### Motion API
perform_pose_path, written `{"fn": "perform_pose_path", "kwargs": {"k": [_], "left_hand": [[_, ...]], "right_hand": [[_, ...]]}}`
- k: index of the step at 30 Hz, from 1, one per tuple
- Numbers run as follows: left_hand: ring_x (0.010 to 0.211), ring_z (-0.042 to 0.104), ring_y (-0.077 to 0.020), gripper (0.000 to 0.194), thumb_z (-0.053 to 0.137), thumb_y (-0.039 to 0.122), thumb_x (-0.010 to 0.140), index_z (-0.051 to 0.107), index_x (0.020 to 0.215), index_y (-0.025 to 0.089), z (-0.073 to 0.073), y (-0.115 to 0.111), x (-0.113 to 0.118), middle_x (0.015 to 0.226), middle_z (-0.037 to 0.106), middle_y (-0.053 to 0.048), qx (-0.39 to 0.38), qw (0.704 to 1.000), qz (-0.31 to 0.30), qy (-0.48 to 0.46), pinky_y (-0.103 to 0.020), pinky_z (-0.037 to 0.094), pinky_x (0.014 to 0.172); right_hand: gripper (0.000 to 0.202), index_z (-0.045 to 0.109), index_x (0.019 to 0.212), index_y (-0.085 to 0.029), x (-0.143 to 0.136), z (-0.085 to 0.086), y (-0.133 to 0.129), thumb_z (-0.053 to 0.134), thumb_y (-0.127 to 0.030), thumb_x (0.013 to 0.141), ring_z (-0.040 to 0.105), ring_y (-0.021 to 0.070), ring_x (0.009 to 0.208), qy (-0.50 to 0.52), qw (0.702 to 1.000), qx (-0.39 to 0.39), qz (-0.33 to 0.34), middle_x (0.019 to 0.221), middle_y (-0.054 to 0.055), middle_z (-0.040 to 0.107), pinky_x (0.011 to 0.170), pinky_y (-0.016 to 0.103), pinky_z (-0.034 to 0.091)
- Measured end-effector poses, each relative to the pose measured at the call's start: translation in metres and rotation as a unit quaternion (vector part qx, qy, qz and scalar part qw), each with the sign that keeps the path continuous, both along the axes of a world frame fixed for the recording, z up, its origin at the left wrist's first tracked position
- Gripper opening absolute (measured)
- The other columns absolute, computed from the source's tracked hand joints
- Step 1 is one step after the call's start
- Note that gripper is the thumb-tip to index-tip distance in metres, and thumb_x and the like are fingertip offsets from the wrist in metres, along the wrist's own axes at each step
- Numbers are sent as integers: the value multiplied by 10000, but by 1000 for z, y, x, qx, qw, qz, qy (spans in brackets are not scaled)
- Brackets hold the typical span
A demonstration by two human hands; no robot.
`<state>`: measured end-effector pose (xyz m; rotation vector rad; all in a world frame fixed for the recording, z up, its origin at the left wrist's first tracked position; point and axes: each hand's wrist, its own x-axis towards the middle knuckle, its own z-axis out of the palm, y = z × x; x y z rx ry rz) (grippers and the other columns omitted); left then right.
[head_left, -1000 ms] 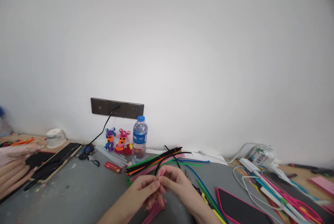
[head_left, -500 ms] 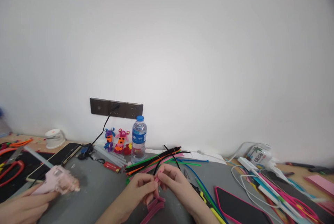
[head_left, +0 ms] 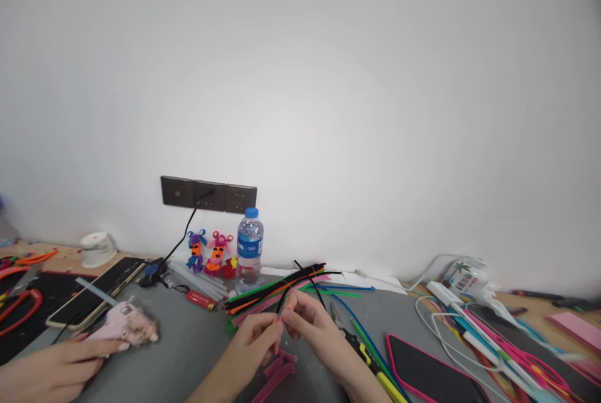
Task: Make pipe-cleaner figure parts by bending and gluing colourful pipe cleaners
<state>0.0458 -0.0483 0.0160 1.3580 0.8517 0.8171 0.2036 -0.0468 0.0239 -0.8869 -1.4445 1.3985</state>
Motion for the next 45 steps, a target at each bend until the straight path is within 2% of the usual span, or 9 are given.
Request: {"fn": "perform_pose_path", "kwargs": {"k": [7, 13, 20, 26, 29, 32, 38, 42, 45], "left_hand": [[386, 246, -78, 533, 587, 671, 696, 397, 490, 219, -2, -1, 1, 402, 327, 87, -63, 997, -20, -24, -258, 162, 439], [408, 250, -87, 513, 531, 591, 759, 381, 444, 215, -11, 3, -1, 407, 289, 82, -25, 999, -12, 15, -262, 160, 455], [417, 218, -86, 545, 536, 649, 758, 382, 466, 216, -4, 4, 1, 428, 273, 86, 28, 997, 22, 61, -263, 137, 449], [399, 285, -100, 524, 524, 684, 759, 583, 651, 176, -12, 12, -3, 393, 379, 83, 24, 998, 34, 44, -238, 186, 452], [424, 329, -109, 487, 536, 639, 776, 603, 689, 165, -13, 15, -7, 423, 418, 73, 28, 998, 34, 50, -230, 213, 466], [434, 395, -124, 427, 523, 564, 809, 597, 667, 169, -11, 14, -11, 424, 449, 61, 50, 994, 40, 90, -231, 272, 491], [429, 515, -160, 339, 499, 387, 843, 600, 588, 188, -10, 4, -9, 399, 529, 23, 122, 950, 30, 284, -237, 314, 501], [549, 594, -197, 331, 576, 410, 789, 667, 560, 189, -9, -4, -9, 534, 666, -36, 178, 889, -25, 422, -255, 294, 521], [692, 637, -228, 225, 683, 430, 695, 729, 643, 216, -9, -7, -12, 657, 723, -33, 205, 858, -41, 470, -258, 298, 559]], "right_hand": [[410, 497, 721, -181, 1, 0, -1, 669, -545, 798, 406, 97, 550, -2, 1000, -3, 21, 627, -49, 466, 538, 219, 322], [418, 492, 728, -184, 0, -3, 1, 661, -560, 796, 406, 98, 548, -14, 1000, -1, 21, 623, -52, 467, 533, 220, 305], [384, 520, 762, -187, 3, -8, 5, 675, -537, 787, 399, 103, 547, -53, 998, 19, -30, 630, -49, 472, 520, 220, 306], [230, 558, 728, -174, 17, -10, 7, 646, -363, 824, 400, 113, 592, -155, 987, 36, -23, 650, -40, 473, 549, 227, 294], [138, 583, 704, -164, 26, -15, 10, 631, -263, 786, 390, 107, 571, -197, 980, 0, 4, 622, -39, 484, 541, 228, 278], [103, 603, 638, -161, 34, -23, 11, 612, -192, 735, 366, 105, 539, -279, 960, -11, -12, 563, -42, 462, 518, 233, 250], [117, 654, 611, -167, 35, -31, 10, 564, -102, 650, 448, 119, 530, -366, 930, 1, -28, 556, -22, 540, 508, 229, 299], [130, 674, 624, -155, 34, -29, 7, 564, -87, 635, 474, 111, 533, -396, 918, -13, -24, 556, -26, 556, 507, 209, 314], [122, 686, 642, -150, 34, -29, 6, 584, -86, 630, 476, 107, 530, -410, 911, -24, -25, 554, -32, 552, 489, 201, 304]]}}
